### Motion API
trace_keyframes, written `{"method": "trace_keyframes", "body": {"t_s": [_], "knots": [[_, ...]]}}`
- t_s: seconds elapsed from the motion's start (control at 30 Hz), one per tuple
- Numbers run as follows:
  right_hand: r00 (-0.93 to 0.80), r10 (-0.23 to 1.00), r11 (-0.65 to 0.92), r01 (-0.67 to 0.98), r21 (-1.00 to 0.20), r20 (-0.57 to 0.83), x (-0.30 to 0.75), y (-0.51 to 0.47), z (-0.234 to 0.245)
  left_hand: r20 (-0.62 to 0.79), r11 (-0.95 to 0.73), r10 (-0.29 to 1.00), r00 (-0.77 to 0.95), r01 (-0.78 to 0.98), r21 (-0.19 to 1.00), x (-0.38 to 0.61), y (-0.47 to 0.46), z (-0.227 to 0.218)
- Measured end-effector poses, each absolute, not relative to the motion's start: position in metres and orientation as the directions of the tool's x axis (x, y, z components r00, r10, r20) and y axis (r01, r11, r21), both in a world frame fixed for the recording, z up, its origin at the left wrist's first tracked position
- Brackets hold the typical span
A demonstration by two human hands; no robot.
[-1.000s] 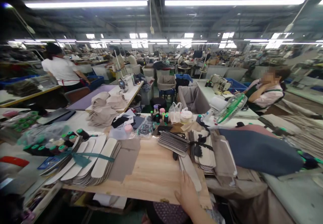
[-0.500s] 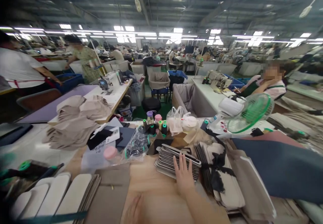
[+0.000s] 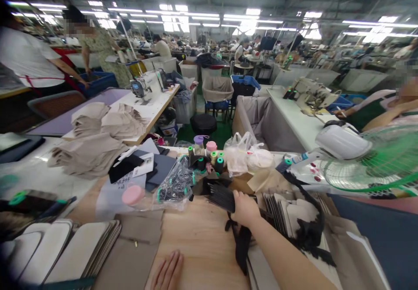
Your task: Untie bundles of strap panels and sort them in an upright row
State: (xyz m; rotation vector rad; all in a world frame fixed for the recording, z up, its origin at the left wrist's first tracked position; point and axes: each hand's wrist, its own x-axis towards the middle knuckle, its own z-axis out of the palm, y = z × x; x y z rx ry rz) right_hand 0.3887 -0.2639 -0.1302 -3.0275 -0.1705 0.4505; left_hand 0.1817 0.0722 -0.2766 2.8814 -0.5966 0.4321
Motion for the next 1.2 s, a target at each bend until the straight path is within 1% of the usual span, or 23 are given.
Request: {"method": "trace_keyframes", "body": {"t_s": [0.07,0.13,0.23,0.33,0.4,0.43,0.5,0.53,0.57,0.6,0.63,0.67,0.7,0.73,0.77,0.8,0.83,0.87,0.9,1.0,1.07,1.13,1.2], "knots": [[0.949,0.109,-0.992,0.084,-0.095,-0.297,0.401,-0.266,-0.121,0.309,-0.871,-0.444,0.841,-0.486,0.071,0.184,0.074,-0.272],[0.95,0.094,-0.993,0.068,-0.095,-0.297,0.408,-0.267,-0.108,0.292,-0.853,-0.483,0.825,-0.519,0.055,0.185,0.076,-0.266],[0.957,0.07,-0.994,0.044,-0.098,-0.282,0.399,-0.266,-0.077,0.264,-0.87,-0.457,0.849,-0.489,0.066,0.183,0.075,-0.258],[0.964,0.044,-0.994,0.016,-0.108,-0.264,0.359,-0.254,-0.039,0.233,-0.876,-0.424,0.875,-0.462,0.141,0.178,0.074,-0.251],[0.966,0.022,-0.991,-0.012,-0.131,-0.257,0.32,-0.237,-0.021,0.189,-0.86,-0.406,0.894,-0.444,0.253,0.174,0.075,-0.247],[0.969,-0.001,-0.982,-0.047,-0.18,-0.248,0.299,-0.226,-0.016,0.167,-0.846,-0.38,0.91,-0.414,0.337,0.173,0.073,-0.244],[0.935,-0.029,-0.956,-0.129,-0.263,-0.354,0.262,-0.203,-0.018,0.108,-0.779,-0.257,0.96,-0.272,0.564,0.169,0.066,-0.237],[0.923,-0.013,-0.942,-0.14,-0.305,-0.385,0.247,-0.192,-0.022,0.058,-0.699,-0.161,0.985,-0.156,0.698,0.166,0.059,-0.232],[0.912,-0.017,-0.928,-0.167,-0.333,-0.41,0.234,-0.183,-0.029,-0.013,-0.567,-0.061,0.998,-0.024,0.823,0.163,0.05,-0.226],[0.894,-0.038,-0.906,-0.219,-0.363,-0.447,0.224,-0.176,-0.035,-0.11,-0.39,0.022,0.994,0.11,0.914,0.16,0.04,-0.218],[0.871,-0.053,-0.87,-0.28,-0.406,-0.488,0.216,-0.171,-0.041,-0.226,-0.165,0.084,0.97,0.237,0.957,0.157,0.029,-0.208],[0.845,-0.052,-0.813,-0.345,-0.469,-0.532,0.208,-0.169,-0.045,-0.322,0.058,0.083,0.943,0.318,0.946,0.154,0.018,-0.196],[0.819,-0.017,-0.725,-0.405,-0.557,-0.574,0.2,-0.168,-0.048,-0.418,0.242,0.036,0.908,0.398,0.885,0.152,0.008,-0.183],[0.797,0.053,-0.603,-0.455,-0.655,-0.602,0.193,-0.17,-0.049,-0.539,0.386,-0.064,0.84,0.519,0.763,0.151,-0.001,-0.169],[0.785,0.144,-0.454,-0.489,-0.745,-0.603,0.185,-0.173,-0.049,-0.631,0.484,-0.187,0.752,0.63,0.607,0.151,-0.009,-0.154],[0.782,0.231,-0.297,-0.509,-0.807,-0.579,0.177,-0.176,-0.049,-0.664,0.537,-0.291,0.688,0.692,0.481,0.151,-0.014,-0.139],[0.786,0.297,-0.163,-0.518,-0.84,-0.542,0.17,-0.18,-0.048,-0.669,0.579,-0.341,0.66,0.708,0.404,0.153,-0.018,-0.124],[0.792,0.334,-0.072,-0.518,-0.852,-0.51,0.163,-0.185,-0.048,-0.658,0.621,-0.355,0.664,0.694,0.364,0.155,-0.021,-0.111],[0.8,0.346,-0.022,-0.516,-0.857,-0.491,0.156,-0.189,-0.049,-0.638,0.667,-0.339,0.691,0.655,0.355,0.158,-0.024,-0.099],[0.795,0.341,-0.02,-0.528,-0.849,-0.502,0.136,-0.201,-0.055,-0.632,0.769,-0.151,0.76,0.492,0.408,0.174,-0.03,-0.083],[0.768,0.305,-0.114,-0.557,-0.822,-0.563,0.123,-0.207,-0.062,-0.674,0.776,0.001,0.738,0.424,0.466,0.193,-0.031,-0.086],[0.745,0.225,-0.241,-0.582,-0.777,-0.628,0.109,-0.214,-0.067,-0.696,0.767,0.093,0.712,0.395,0.506,0.218,-0.023,-0.093],[0.735,0.145,-0.324,-0.597,-0.733,-0.663,0.097,-0.223,-0.071,-0.688,0.743,0.173,0.705,0.365,0.56,0.245,-0.006,-0.098]]}}
